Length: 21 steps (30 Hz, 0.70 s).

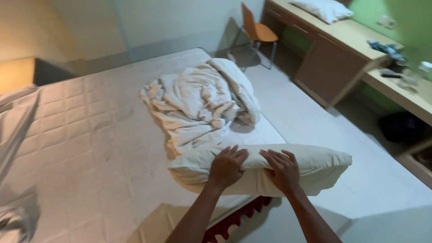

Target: The person folds a white pillow on a bed and places it on a wooden desk. They repeat this with a second pillow. Finally, they pull an orange chair under the desk.

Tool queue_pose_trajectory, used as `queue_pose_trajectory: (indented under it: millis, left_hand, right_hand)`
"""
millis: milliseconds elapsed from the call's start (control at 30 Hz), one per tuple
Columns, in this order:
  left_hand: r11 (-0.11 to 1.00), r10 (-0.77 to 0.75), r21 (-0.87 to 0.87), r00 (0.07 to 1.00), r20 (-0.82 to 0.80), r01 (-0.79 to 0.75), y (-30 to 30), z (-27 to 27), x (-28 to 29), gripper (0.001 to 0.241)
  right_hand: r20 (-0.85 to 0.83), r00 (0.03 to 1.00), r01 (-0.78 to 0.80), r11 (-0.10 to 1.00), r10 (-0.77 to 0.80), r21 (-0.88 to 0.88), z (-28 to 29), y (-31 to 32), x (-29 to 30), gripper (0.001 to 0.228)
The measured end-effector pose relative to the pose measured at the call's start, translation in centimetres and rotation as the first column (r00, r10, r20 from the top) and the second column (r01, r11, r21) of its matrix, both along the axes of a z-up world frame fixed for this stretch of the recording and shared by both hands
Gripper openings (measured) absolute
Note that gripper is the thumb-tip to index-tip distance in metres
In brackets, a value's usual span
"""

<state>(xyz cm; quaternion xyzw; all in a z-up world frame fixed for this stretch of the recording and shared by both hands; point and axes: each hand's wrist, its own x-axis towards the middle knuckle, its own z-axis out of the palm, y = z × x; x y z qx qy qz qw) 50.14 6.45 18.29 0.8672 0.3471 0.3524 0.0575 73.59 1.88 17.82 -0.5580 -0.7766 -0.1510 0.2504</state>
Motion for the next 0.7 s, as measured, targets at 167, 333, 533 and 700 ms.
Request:
queue_pose_trajectory:
  millis: [167,333,533,700]
  left_hand:
    - [0.995,-0.102,0.013,0.995,0.001,0.102,1.7,1.0,4.8,0.045]
    - [0.979,-0.203,-0.007,0.979,-0.019,0.202,4.2,1.8,9.0,0.041]
    - [0.95,-0.308,0.04,0.951,-0.026,0.308,8.5,1.4,13.8,0.041]
    - [0.922,-0.387,-0.001,0.92,-0.063,0.388,11.1,3.0,17.1,0.045]
  right_hand:
    - [-0.005,0.994,0.108,0.994,-0.108,0.018,1.0,-0.8,4.0,0.056]
    - [-0.003,0.971,0.239,0.971,-0.239,0.007,0.7,-0.3,7.5,0.055]
    - [-0.021,0.937,0.349,0.937,-0.349,0.003,0.9,1.7,11.1,0.051]
    - [-0.018,0.907,0.421,0.907,-0.421,0.005,1.2,3.1,13.7,0.05]
